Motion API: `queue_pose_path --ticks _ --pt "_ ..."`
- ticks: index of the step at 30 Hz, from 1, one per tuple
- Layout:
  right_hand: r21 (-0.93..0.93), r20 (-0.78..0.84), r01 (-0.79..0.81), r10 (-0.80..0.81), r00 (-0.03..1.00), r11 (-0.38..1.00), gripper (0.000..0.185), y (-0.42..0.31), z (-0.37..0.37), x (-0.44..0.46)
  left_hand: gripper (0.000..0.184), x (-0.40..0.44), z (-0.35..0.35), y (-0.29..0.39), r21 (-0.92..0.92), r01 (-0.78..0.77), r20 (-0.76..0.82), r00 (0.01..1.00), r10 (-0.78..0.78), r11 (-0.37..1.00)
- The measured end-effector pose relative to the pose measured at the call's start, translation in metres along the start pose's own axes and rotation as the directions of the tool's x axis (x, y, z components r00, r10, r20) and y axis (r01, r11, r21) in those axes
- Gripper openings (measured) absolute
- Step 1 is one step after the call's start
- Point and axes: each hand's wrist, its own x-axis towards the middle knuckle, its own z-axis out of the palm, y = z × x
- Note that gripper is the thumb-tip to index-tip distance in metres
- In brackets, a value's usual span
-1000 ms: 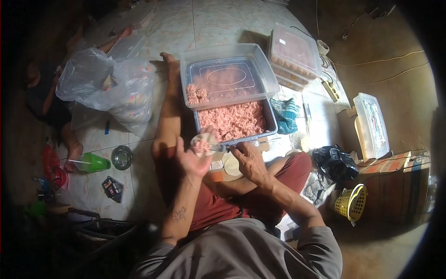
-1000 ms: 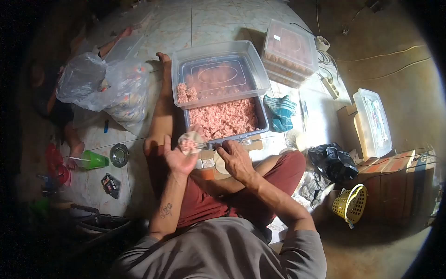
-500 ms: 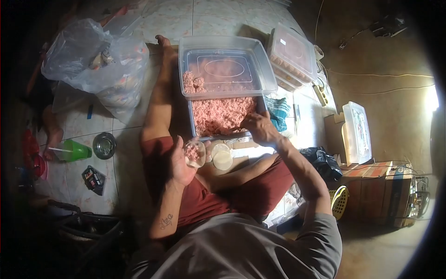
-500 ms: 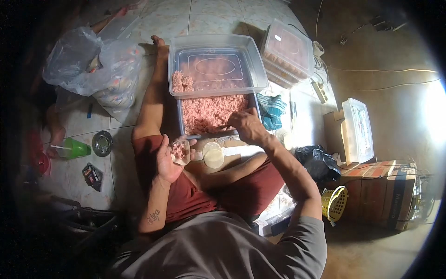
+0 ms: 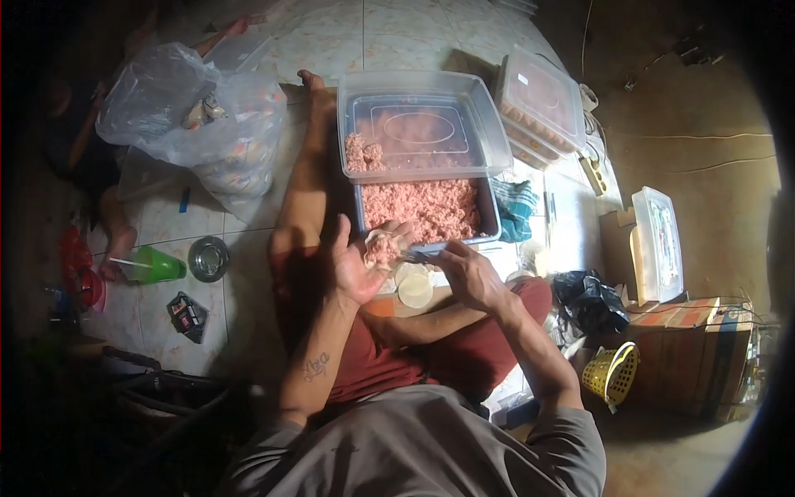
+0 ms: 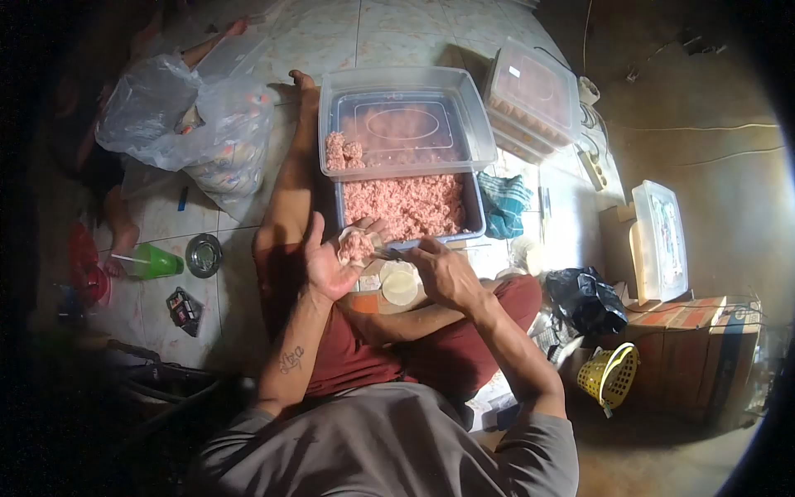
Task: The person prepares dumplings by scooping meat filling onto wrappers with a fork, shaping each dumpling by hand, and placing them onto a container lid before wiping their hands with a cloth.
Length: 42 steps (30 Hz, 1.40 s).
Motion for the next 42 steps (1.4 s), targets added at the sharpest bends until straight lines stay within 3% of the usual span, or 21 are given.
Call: queue_pose_path --ticks 3,5,8,10,11,13,15,16,17,19,20,21,23,24,27,28,33,35,36,41,42 --pt "-0.103 0.008 -0.126 0.128 0.992 0.987 0.028 -0.015 0.0 -0.003 0.092 -0.007 -0.004 0.0 0.057 -0.03 -0.169 0.985 0.039 0.998" --pt "-0.003 -0.104 0.01 -0.01 0.995 1.0 0.028 -0.014 0.017 -0.001 0.091 -0.004 -0.009 -0.008 0.096 0.013 -0.17 0.986 0.004 0.995" --pt "0.01 -0.14 -0.079 0.079 0.987 0.997 0.029 -0.014 0.035 -0.006 0.088 -0.003 -0.011 -0.011 0.059 -0.045 -0.077 0.996 0.049 0.997" --pt "0.1 -0.194 -0.25 0.265 0.945 0.963 0.027 -0.034 0.047 -0.009 0.086 0.0 -0.004 -0.02 0.091 -0.11 -0.11 0.987 0.12 0.99" --pt "0.207 -0.262 -0.171 0.223 0.939 0.963 0.025 -0.043 0.062 -0.014 0.084 0.001 -0.003 -0.025 0.113 -0.177 -0.135 0.972 0.191 0.978" --pt "0.241 -0.111 -0.246 0.279 0.954 0.939 0.021 -0.048 0.067 -0.015 0.082 0.006 -0.018 -0.025 0.1 -0.186 -0.146 0.969 0.2 0.977" --pt "0.282 -0.173 -0.262 0.318 0.932 0.923 0.021 -0.058 0.056 -0.01 0.081 0.006 -0.029 -0.022 0.062 -0.213 -0.033 0.976 0.215 0.975" --pt "0.322 -0.232 -0.283 0.365 0.901 0.904 0.021 -0.066 0.052 -0.01 0.08 -0.004 -0.002 -0.028 0.216 -0.17 -0.242 0.945 0.222 0.961" --pt "0.328 -0.235 -0.291 0.376 0.896 0.899 0.021 -0.063 0.057 -0.015 0.08 -0.005 -0.002 -0.028 0.221 -0.159 -0.248 0.945 0.213 0.962" --pt "0.173 -0.068 -0.251 0.265 0.962 0.952 0.023 -0.058 0.054 -0.018 0.081 -0.004 -0.001 -0.023 0.161 -0.142 -0.217 0.96 0.176 0.977" --pt "0.103 0.026 -0.356 0.355 0.934 0.929 0.025 -0.061 0.035 -0.021 0.084 -0.005 -0.025 -0.015 0.067 -0.143 -0.084 0.985 0.148 0.988" --pt "0.11 0.025 -0.364 0.364 0.931 0.925 0.025 -0.056 0.035 -0.021 0.084 -0.008 -0.024 -0.012 0.07 -0.134 -0.091 0.986 0.14 0.989" --pt "0.077 -0.124 -0.159 0.168 0.978 0.984 0.029 -0.038 0.04 -0.02 0.088 -0.012 -0.013 -0.012 0.155 0.023 -0.04 0.999 -0.017 0.988" --pt "0.098 -0.1 -0.118 0.128 0.987 0.988 0.03 -0.032 0.037 -0.016 0.091 -0.015 0.005 -0.013 0.114 0.092 -0.169 0.983 -0.072 0.989" --pt "-0.047 -0.032 -0.121 0.119 0.992 0.992 0.03 -0.029 0.015 -0.018 0.09 -0.022 -0.011 -0.007 0.126 0.11 -0.137 0.986 -0.093 0.986" --pt "0.039 -0.074 -0.083 0.086 0.993 0.996 0.028 -0.023 0.02 -0.017 0.089 -0.022 -0.009 -0.008 0.149 0.144 -0.152 0.981 -0.121 0.978" --pt "-0.003 -0.055 -0.055 0.055 0.997 0.998 0.027 -0.01 0.016 -0.017 0.087 -0.021 -0.008 -0.01 0.213 0.103 -0.22 0.974 -0.055 0.972" --pt "0.097 -0.106 -0.08 0.091 0.99 0.992 0.026 -0.016 0.019 -0.016 0.082 -0.021 -0.008 -0.015 0.281 0.124 -0.094 0.99 -0.101 0.952" --pt "0.122 -0.105 -0.045 0.058 0.993 0.991 0.022 -0.012 0.026 -0.013 0.078 -0.021 0.001 -0.022 0.241 0.087 -0.202 0.979 -0.038 0.967" --pt "0.258 -0.284 -0.063 0.138 0.949 0.964 0.014 -0.016 0.029 -0.012 0.074 -0.02 -0.002 -0.01 0.403 -0.012 -0.137 0.988 0.073 0.915" --pt "0.474 -0.14 -0.262 0.365 0.92 0.841 0.015 -0.019 0.032 -0.008 0.071 -0.02 0.0 -0.013 0.505 -0.015 -0.102 0.992 0.077 0.863"
